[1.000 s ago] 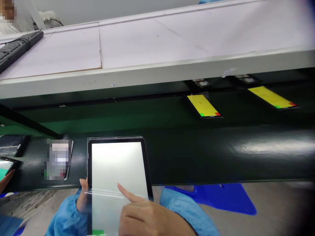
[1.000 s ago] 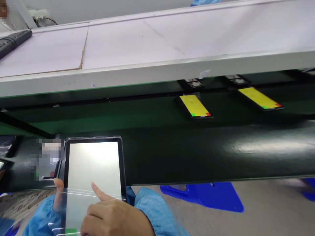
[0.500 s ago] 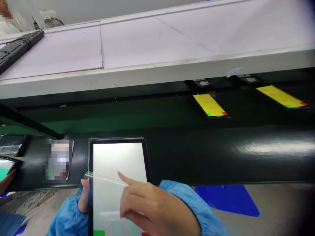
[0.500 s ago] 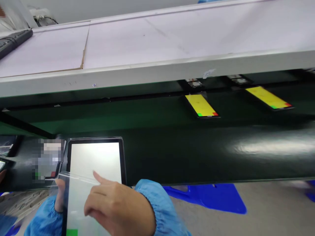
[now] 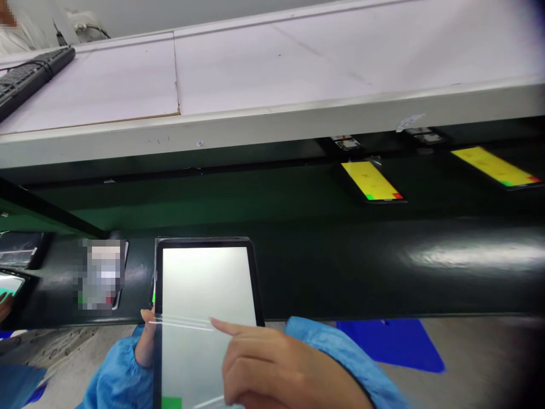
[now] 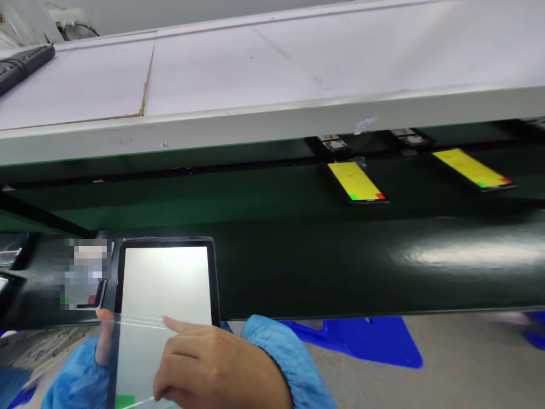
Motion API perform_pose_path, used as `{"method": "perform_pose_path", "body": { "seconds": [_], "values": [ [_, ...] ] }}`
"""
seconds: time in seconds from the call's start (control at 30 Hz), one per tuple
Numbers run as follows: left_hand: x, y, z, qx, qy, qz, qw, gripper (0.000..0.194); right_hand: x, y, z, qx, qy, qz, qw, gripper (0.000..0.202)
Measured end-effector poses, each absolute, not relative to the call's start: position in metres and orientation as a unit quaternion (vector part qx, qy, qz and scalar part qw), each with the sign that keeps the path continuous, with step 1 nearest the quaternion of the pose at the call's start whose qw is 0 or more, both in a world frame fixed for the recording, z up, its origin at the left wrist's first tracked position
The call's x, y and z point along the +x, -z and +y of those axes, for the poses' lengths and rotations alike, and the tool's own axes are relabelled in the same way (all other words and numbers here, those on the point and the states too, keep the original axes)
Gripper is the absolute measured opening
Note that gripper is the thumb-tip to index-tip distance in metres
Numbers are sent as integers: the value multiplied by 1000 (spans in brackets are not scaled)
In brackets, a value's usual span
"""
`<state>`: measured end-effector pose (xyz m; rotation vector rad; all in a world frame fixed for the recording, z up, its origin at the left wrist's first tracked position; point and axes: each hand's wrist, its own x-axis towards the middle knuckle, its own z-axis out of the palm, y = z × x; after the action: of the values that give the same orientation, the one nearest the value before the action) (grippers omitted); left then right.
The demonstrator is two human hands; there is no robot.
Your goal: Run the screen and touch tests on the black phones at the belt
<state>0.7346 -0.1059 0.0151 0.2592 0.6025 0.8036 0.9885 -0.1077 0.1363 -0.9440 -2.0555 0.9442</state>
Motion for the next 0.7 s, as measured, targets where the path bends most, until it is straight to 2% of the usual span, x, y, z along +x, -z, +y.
{"method": "perform_pose_path", "body": {
  "seconds": [0.17, 0.33, 0.4, 0.7],
  "values": [
    [731, -19, -102, 145, -331, 283, 889, 67, 994, -145, -95, -325, -376, -779, 382, 21],
    [747, -38, -98, 180, -392, 276, 859, 59, 989, -132, -91, -505, -118, -659, 545, 15],
    [752, -41, -98, 182, -402, 273, 855, 60, 988, -126, -95, -508, -96, -631, 578, 18],
    [752, -33, -102, 157, -416, 293, 846, 57, 992, -123, -111, -467, -157, -668, 558, 26]
  ]
}}
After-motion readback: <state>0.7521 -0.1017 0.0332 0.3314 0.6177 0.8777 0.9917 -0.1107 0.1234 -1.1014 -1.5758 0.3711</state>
